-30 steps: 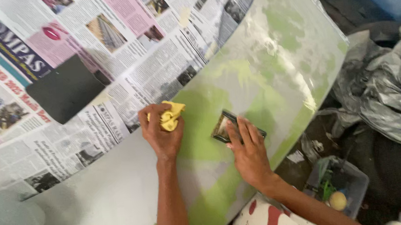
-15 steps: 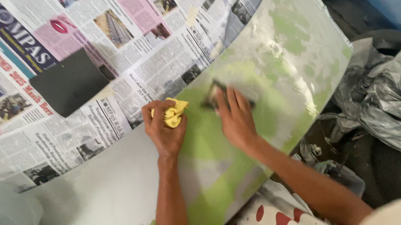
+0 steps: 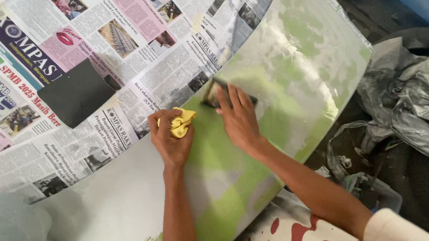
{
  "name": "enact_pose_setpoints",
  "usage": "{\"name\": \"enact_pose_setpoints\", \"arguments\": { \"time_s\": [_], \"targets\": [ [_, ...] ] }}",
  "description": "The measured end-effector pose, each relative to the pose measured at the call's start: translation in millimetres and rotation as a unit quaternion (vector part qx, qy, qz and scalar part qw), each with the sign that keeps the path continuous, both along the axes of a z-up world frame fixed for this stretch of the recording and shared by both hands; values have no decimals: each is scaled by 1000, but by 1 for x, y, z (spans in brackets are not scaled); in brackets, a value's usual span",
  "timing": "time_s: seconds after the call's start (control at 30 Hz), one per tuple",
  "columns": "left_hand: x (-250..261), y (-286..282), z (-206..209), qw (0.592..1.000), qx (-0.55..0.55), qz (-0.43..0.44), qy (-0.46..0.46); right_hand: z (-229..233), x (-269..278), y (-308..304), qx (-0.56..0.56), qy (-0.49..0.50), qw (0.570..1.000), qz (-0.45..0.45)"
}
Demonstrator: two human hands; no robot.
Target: The person sands a large, curved, light-green surface using a sanding block held in the right hand while wiping the surface with a yellow cloth in the left hand. The person repeatedly rubs the sanding block over the surface and occasionally wipes away residue with the cloth.
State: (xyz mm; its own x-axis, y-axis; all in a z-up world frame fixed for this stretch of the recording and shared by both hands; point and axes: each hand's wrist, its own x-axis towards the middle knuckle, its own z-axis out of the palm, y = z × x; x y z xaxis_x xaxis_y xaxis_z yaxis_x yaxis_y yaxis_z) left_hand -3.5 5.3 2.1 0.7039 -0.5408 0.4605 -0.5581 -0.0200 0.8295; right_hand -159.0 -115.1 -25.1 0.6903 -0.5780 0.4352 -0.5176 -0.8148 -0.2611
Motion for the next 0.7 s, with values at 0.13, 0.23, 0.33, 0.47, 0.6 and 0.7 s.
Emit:
{"name": "enact_pose_setpoints", "arguments": {
  "time_s": [0.13,0.23,0.33,0.47,0.6,0.7],
  "targets": [
    [1,-3,1,999,14,7,-34,-2,-43,52,-1,-11,1000,29],
    [-3,-4,-1,998,41,19,-44,-9,-45,21,-10,-11,1000,19],
    [-4,-3,-3,994,67,20,-80,-2,-13,-69,17,-44,998,-31],
    [-6,-3,-2,993,74,22,-85,-10,-32,-21,-14,-47,999,-6],
    [-6,2,8,998,38,-26,-39,-14,-63,32,18,-20,997,67],
    [-6,15,14,995,82,-51,-25,-16,-31,-52,-9,-11,1000,-8]
  ]
}}
